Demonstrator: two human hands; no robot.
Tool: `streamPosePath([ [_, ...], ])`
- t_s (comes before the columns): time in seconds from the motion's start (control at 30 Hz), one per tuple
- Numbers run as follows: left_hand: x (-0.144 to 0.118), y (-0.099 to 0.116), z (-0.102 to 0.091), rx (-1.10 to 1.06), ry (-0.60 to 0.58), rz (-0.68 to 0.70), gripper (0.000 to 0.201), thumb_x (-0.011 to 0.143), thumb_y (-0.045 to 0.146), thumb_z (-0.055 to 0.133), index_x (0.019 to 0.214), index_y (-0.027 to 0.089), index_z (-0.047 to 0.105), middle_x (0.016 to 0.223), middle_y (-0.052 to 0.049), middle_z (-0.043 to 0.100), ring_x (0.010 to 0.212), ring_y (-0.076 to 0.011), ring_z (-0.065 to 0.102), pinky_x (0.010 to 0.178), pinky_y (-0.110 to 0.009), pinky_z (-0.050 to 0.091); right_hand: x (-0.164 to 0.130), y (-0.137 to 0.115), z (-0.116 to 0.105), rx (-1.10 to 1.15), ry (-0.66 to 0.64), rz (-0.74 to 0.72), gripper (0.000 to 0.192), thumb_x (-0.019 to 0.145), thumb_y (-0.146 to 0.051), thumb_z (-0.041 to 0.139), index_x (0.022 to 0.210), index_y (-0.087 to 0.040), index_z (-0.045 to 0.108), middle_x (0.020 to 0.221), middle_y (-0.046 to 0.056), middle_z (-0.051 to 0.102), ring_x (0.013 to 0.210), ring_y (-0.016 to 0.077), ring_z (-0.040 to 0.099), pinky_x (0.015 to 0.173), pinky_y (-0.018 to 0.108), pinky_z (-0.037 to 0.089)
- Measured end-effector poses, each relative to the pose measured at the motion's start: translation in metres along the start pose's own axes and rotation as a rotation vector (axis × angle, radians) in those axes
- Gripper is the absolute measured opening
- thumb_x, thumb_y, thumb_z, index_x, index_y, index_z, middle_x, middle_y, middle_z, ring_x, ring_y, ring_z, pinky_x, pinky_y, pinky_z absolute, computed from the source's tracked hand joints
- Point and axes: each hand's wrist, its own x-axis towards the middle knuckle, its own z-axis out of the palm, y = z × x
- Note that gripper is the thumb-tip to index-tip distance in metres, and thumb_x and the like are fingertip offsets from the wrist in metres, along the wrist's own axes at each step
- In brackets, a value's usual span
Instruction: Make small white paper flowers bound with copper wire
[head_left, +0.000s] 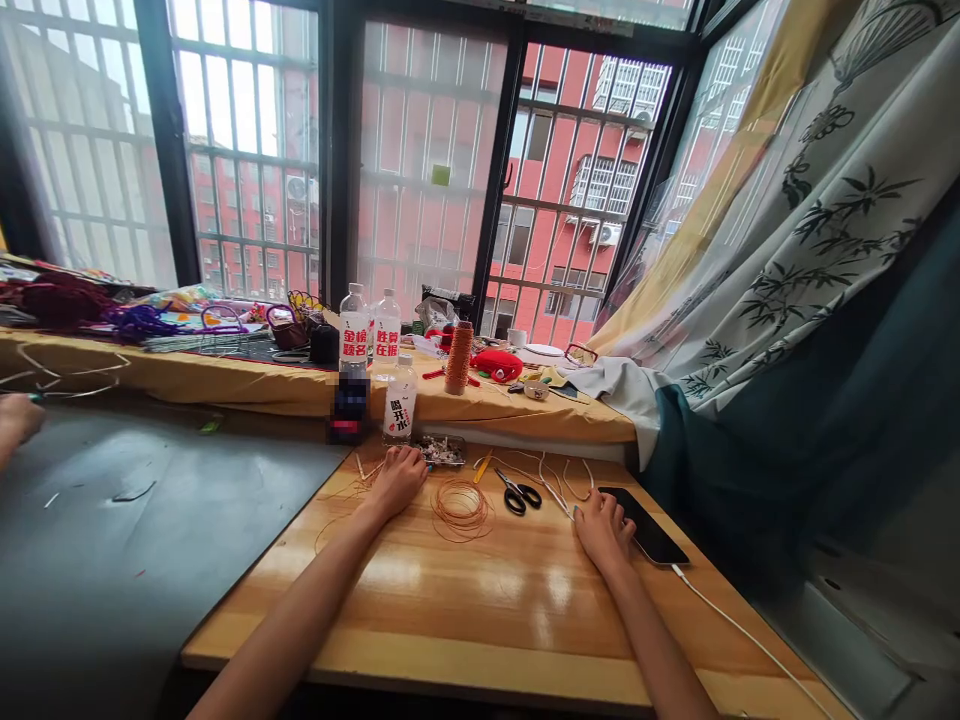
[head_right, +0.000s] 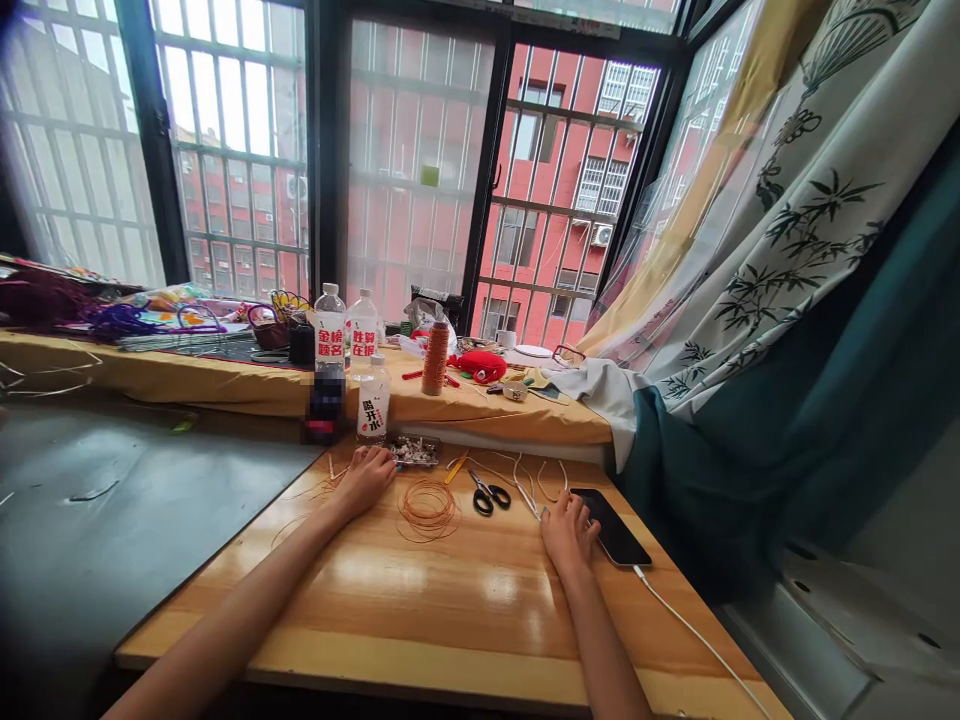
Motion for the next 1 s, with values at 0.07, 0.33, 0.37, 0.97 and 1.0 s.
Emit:
streamPosePath([
  [0.07,0.0,-0.001,0.002,-0.005,0.004,-0.014,0.024,0.084,0.02,0.033,0.076,0.015,0.055,0.087,-0.008,0.053,0.089,-0.0203,0.041,0.081,-0.037,0.025,0.001,-0.001,0.0,-0.003,-0.006,-0.001,0.036,0.077,-0.024,0.038,0.109,-0.01,0.047,0.105,0.016,0.046,0.094,0.0261,0.043,0.077,0.04,0.031],
  [0.33,0.0,-0.003,0.009,-0.019,-0.002,-0.073,0.024,0.083,0.021,0.034,0.073,0.016,0.055,0.086,-0.007,0.053,0.088,-0.0195,0.041,0.079,-0.035,0.027,0.003,0.0,0.005,-0.013,-0.028,-0.03,0.036,0.079,-0.024,0.036,0.109,-0.01,0.047,0.105,0.017,0.045,0.094,0.0267,0.044,0.076,0.041,0.03],
  [0.37,-0.001,-0.003,0.009,-0.02,-0.005,-0.076,0.024,0.083,0.021,0.034,0.073,0.016,0.055,0.086,-0.007,0.053,0.088,-0.0195,0.041,0.079,-0.035,0.027,0.004,0.0,0.005,-0.013,-0.031,-0.035,0.036,0.079,-0.024,0.036,0.109,-0.009,0.047,0.105,0.018,0.045,0.094,0.0268,0.044,0.077,0.041,0.03],
  [0.97,0.0,-0.003,0.005,-0.044,-0.035,-0.089,0.023,0.083,0.021,0.034,0.077,0.017,0.056,0.089,-0.007,0.054,0.089,-0.0196,0.042,0.078,-0.034,0.029,0.001,-0.002,-0.006,0.002,-0.108,-0.026,0.032,0.079,-0.023,0.035,0.103,-0.009,0.051,0.101,0.018,0.048,0.095,0.0266,0.045,0.078,0.042,0.029],
  [1.0,0.0,-0.003,0.005,-0.04,-0.04,-0.088,0.023,0.083,0.021,0.034,0.077,0.017,0.056,0.088,-0.007,0.054,0.089,-0.0196,0.042,0.077,-0.034,0.029,0.001,-0.002,-0.006,0.003,-0.113,-0.03,0.032,0.079,-0.023,0.035,0.103,-0.009,0.051,0.101,0.018,0.048,0.095,0.0268,0.045,0.078,0.042,0.029],
])
